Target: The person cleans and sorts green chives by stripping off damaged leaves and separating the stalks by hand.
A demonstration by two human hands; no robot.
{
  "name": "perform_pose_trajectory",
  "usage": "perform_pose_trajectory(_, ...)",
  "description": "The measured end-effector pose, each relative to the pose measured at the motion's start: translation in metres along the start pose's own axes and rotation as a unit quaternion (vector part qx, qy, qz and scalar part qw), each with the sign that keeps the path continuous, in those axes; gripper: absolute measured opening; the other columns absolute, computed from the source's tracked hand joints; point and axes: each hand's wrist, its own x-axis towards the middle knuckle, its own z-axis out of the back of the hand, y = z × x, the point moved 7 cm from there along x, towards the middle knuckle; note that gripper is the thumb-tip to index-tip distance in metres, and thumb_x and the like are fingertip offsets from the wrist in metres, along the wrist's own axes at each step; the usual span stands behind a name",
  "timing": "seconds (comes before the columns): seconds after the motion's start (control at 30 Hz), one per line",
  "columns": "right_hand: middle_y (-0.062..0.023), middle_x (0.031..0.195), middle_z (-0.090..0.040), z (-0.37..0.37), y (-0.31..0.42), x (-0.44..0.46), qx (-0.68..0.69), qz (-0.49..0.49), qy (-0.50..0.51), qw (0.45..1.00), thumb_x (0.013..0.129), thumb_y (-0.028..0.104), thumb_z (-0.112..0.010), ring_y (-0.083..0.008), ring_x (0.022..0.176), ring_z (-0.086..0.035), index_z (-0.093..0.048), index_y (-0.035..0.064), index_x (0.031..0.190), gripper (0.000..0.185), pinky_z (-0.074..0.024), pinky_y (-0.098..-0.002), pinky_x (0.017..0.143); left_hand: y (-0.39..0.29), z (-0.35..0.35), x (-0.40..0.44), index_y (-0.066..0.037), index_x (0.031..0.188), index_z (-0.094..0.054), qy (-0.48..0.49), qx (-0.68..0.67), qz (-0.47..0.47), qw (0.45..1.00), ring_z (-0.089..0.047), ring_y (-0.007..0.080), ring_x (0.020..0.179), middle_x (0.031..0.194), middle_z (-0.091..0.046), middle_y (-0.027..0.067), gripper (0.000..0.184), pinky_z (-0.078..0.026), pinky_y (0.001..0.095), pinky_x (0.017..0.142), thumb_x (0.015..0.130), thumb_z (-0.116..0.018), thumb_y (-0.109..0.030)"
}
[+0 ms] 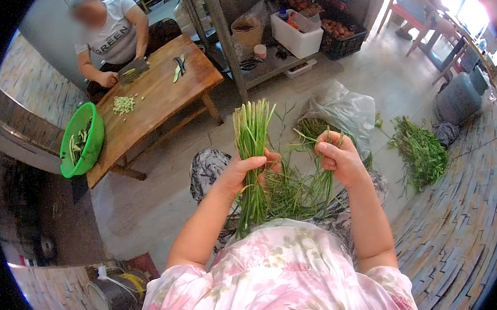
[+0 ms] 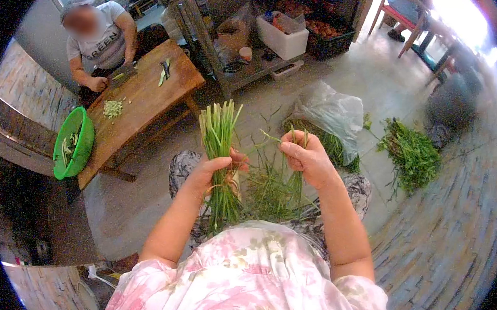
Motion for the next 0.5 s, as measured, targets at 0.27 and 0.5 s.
perform_pose_trajectory(0.27, 0.0048, 0.064, -0.047, -0.011, -0.003, -0.001, -0.031, -0.013, 0.045, 0.998, 0.079, 0.014, -0.064, -0.0023, 0.048, -0.035, -0.053, 0.0069, 0.083, 0.014, -0.0255, -0.0176, 0.042, -0.012, -0.011, 0.013, -0.006, 0.098, -0.056, -0.025, 0.009, -0.017, 1.000, -0.056, 0.0180, 0.099, 0.107, -0.060, 0.0090, 0.025, -0.046, 0.0223, 0.058, 0.076, -0.066, -0.015)
perform_pose_trajectory(0.5, 0.0072, 0.059, -0.042, -0.021, -0.001, 0.000, -0.058, -0.016, 0.062, 0.996, 0.080, 0.018, -0.064, -0.0023, 0.047, -0.035, -0.054, 0.0078, 0.079, 0.014, -0.0244, -0.0181, 0.041, -0.029, -0.044, 0.029, -0.004, 0.091, -0.060, -0.020, 0.079, -0.097, 0.992, -0.055, 0.0113, 0.076, 0.094, -0.062, 0.0041, 0.023, -0.043, 0.0242, 0.059, 0.075, -0.070, -0.017)
